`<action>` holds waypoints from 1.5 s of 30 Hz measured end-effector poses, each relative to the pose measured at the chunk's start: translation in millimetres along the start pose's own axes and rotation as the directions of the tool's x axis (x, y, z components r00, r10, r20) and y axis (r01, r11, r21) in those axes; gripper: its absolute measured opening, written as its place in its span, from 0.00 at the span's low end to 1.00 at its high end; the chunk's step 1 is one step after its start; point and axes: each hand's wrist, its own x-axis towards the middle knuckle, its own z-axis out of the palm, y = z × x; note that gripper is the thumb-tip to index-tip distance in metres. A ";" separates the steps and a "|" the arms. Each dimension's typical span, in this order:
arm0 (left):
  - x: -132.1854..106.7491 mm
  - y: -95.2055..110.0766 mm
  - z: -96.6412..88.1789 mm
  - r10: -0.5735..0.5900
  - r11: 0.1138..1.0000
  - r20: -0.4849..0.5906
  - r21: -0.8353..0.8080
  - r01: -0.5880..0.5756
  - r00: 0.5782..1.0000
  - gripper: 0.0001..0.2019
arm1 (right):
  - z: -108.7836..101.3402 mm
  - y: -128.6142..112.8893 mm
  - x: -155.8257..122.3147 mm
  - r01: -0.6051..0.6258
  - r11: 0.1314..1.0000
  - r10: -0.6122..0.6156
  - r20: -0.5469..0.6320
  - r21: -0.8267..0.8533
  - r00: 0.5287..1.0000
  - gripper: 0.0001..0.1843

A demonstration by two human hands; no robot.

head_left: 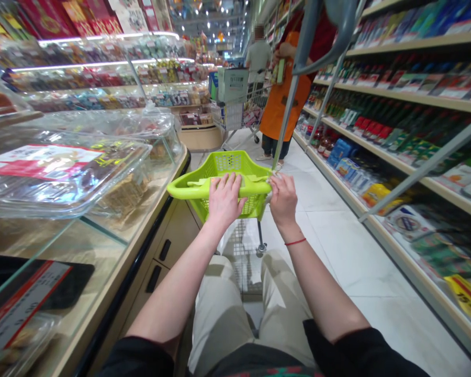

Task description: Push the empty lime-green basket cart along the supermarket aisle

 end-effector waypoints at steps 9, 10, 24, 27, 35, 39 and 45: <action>-3.6 -2.4 -1.4 0.004 1.000 -0.023 -0.028 -0.004 1.000 0.29 | 18.3 -55.5 -3.3 0.122 0.991 -0.132 0.184 0.063 0.974 0.17; -3.7 -2.2 -2.1 0.006 1.000 -0.018 -0.026 -0.006 1.000 0.30 | 15.1 -47.4 -0.7 0.114 0.992 -0.121 0.167 0.052 0.979 0.17; 0.3 5.2 -0.3 -0.001 1.000 0.005 -0.013 0.001 1.000 0.31 | 14.8 -28.0 16.5 -0.011 0.998 0.006 0.067 0.067 0.998 0.16; -0.5 4.3 -1.0 -0.007 1.000 -0.003 -0.005 0.007 1.000 0.27 | 27.5 -59.8 7.4 0.068 0.994 -0.078 0.131 0.083 0.988 0.18; -0.7 1.4 -2.1 0.001 1.000 0.014 -0.028 -0.001 1.000 0.31 | 9.5 -19.0 15.4 0.059 0.996 -0.066 0.105 0.067 0.992 0.17; 1.0 3.9 -0.9 -0.003 1.000 0.015 -0.023 0.003 1.000 0.31 | -2.4 23.3 33.7 -0.015 0.999 0.012 0.077 0.044 0.997 0.16; 1.8 7.8 -0.4 -0.017 0.999 0.019 -0.032 0.017 1.000 0.32 | 2.4 32.0 38.5 -0.026 0.995 0.021 -0.050 -0.096 0.999 0.16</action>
